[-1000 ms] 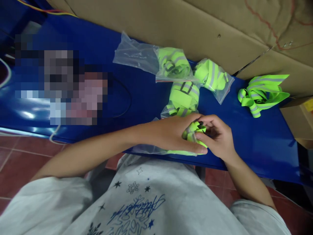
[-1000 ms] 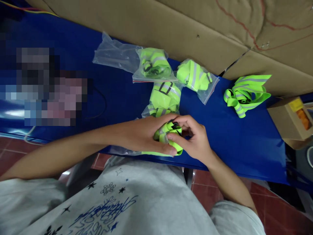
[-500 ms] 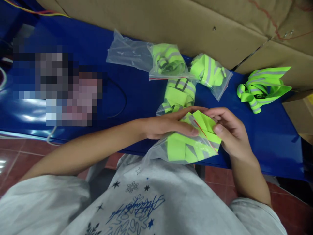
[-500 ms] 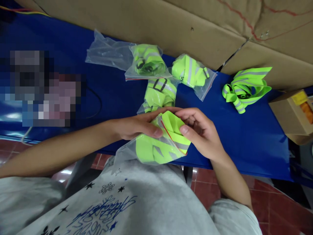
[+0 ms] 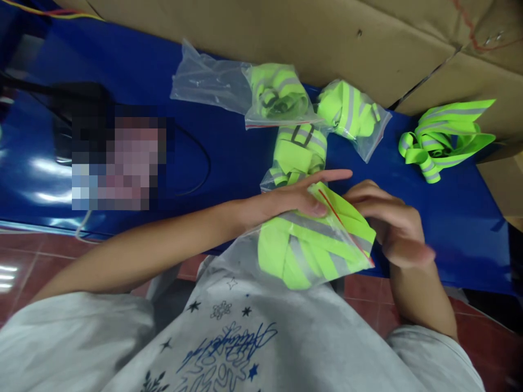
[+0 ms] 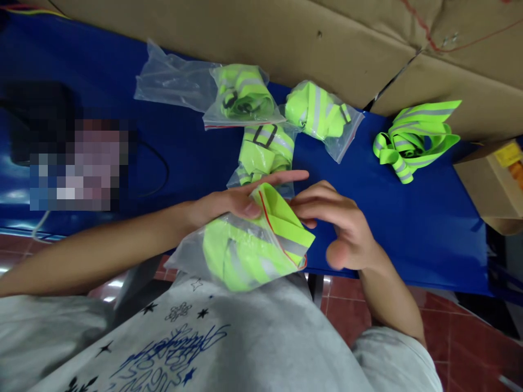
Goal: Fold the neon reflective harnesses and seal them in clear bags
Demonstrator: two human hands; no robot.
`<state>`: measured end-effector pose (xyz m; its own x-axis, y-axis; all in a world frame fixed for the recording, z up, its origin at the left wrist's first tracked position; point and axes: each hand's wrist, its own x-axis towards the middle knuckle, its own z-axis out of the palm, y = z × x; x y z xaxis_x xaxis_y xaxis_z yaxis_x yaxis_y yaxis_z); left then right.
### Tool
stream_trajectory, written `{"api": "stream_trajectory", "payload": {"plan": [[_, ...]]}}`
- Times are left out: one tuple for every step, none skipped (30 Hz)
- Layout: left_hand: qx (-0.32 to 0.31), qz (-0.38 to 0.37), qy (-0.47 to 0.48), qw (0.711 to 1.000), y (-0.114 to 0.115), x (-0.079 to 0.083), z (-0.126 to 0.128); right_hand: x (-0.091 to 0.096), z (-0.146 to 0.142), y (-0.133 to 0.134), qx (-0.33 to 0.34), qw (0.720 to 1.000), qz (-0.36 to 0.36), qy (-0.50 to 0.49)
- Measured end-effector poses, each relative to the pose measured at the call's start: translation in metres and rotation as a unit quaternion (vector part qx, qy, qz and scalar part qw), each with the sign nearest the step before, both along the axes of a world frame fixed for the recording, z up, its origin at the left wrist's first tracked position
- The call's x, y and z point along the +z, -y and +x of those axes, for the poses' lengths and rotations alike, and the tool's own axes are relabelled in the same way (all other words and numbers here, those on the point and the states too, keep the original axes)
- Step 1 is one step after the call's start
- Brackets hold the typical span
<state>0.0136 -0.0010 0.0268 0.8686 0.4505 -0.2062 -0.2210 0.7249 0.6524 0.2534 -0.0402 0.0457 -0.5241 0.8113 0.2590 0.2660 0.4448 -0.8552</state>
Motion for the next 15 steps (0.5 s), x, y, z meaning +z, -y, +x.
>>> {"api": "stream_trajectory", "payload": {"plan": [[0.006, -0.004, 0.001, 1.0, -0.001, 0.001, 0.0, 0.001, -0.001, -0.001, 0.02, 0.999, 0.029, 0.023], [0.014, -0.008, -0.001, 1.0, -0.001, 0.001, 0.0, 0.002, -0.003, -0.001, 0.036, 0.997, 0.054, 0.043], [0.021, -0.008, -0.007, 1.0, -0.002, 0.001, 0.001, 0.003, -0.006, -0.001, 0.047, 0.995, 0.071, 0.061], [0.027, -0.006, -0.014, 1.0, -0.003, 0.0, 0.001, 0.003, -0.009, 0.0, 0.052, 0.992, 0.08, 0.077], [0.03, -0.003, -0.017, 0.999, -0.004, -0.002, 0.002, 0.003, -0.012, 0.0, 0.052, 0.991, 0.083, 0.086], [0.032, 0.0, -0.016, 0.999, -0.005, -0.004, 0.003, 0.003, -0.015, 0.001, 0.048, 0.992, 0.082, 0.087], [0.034, 0.002, -0.011, 0.999, -0.006, -0.006, 0.003, 0.003, -0.017, 0.001, 0.043, 0.993, 0.075, 0.078], [0.039, 0.004, -0.004, 0.999, -0.008, -0.009, 0.004, 0.003, -0.017, 0.001, 0.037, 0.995, 0.064, 0.066], [0.047, 0.006, 0.001, 0.999, -0.009, -0.01, 0.005, 0.002, -0.017, 0.001, 0.035, 0.997, 0.051, 0.047], [0.056, 0.014, 0.003, 0.998, -0.01, -0.011, 0.007, 0.002, -0.016, 0.001, 0.039, 0.998, 0.038, 0.023], [0.067, 0.03, -0.001, 0.997, -0.01, -0.011, 0.008, 0.002, -0.015, 0.001, 0.047, 0.999, 0.025, -0.002], [0.073, 0.06, -0.012, 0.995, -0.01, -0.009, 0.008, 0.001, -0.014, 0.0, 0.058, 0.998, 0.013, -0.023], [0.079, 0.106, -0.033, 0.991, -0.009, -0.005, 0.007, 0.001, -0.012, 0.0, 0.067, 0.997, 0.004, -0.041], [0.09, 0.174, -0.064, 0.979, -0.007, 0.0, 0.005, 0.0, -0.011, -0.001, 0.071, 0.996, -0.002, -0.055], [0.111, 0.266, -0.106, 0.952, -0.005, 0.006, -0.001, -0.001, -0.01, -0.001, 0.071, 0.995, -0.008, -0.065]]}}
